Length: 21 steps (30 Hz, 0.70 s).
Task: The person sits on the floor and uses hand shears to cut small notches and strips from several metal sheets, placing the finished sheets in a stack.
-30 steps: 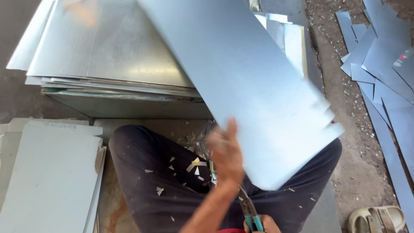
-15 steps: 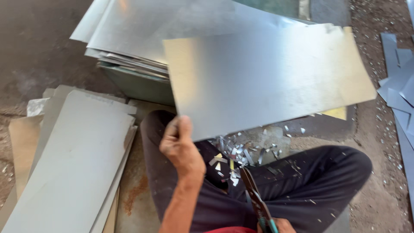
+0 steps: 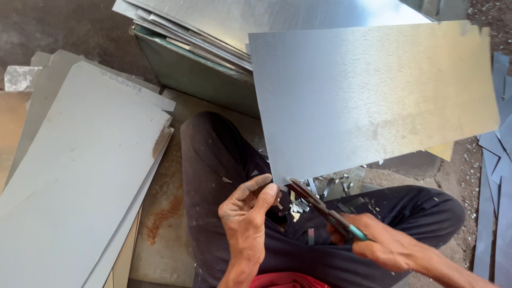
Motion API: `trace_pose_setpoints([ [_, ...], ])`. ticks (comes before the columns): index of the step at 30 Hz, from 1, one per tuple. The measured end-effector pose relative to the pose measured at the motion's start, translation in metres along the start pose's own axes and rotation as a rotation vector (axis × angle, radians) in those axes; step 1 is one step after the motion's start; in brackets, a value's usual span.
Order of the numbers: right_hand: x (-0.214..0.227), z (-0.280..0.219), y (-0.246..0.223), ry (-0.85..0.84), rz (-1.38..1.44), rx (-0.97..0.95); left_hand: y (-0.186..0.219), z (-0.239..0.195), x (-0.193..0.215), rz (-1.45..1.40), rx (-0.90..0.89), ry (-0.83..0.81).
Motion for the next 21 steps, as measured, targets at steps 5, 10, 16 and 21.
trace_pose_setpoints([
  [5,0.022,0.012,0.0,-0.035,-0.205,-0.11,0.0,0.003,0.0,-0.029,0.003,0.022],
  [10,0.042,0.023,-0.002,0.024,-0.376,0.073,-0.003,0.003,0.002,-0.011,-0.004,0.03],
  [16,0.048,0.021,0.07,0.094,-0.492,-0.028,0.026,0.018,-0.013,0.262,0.01,-0.191],
  [21,0.0,0.027,0.14,0.17,-0.222,0.407,0.08,0.088,-0.066,0.527,-0.237,-0.141],
])
Point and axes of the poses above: each hand's wrist, its own z-axis towards the middle knuckle, its own x-axis out of the back of the hand, y = z × x, the point moved 9 cm from there along z, towards the middle knuckle, and after that the axes turned 9 degrees about z, right-handed, at the moved point
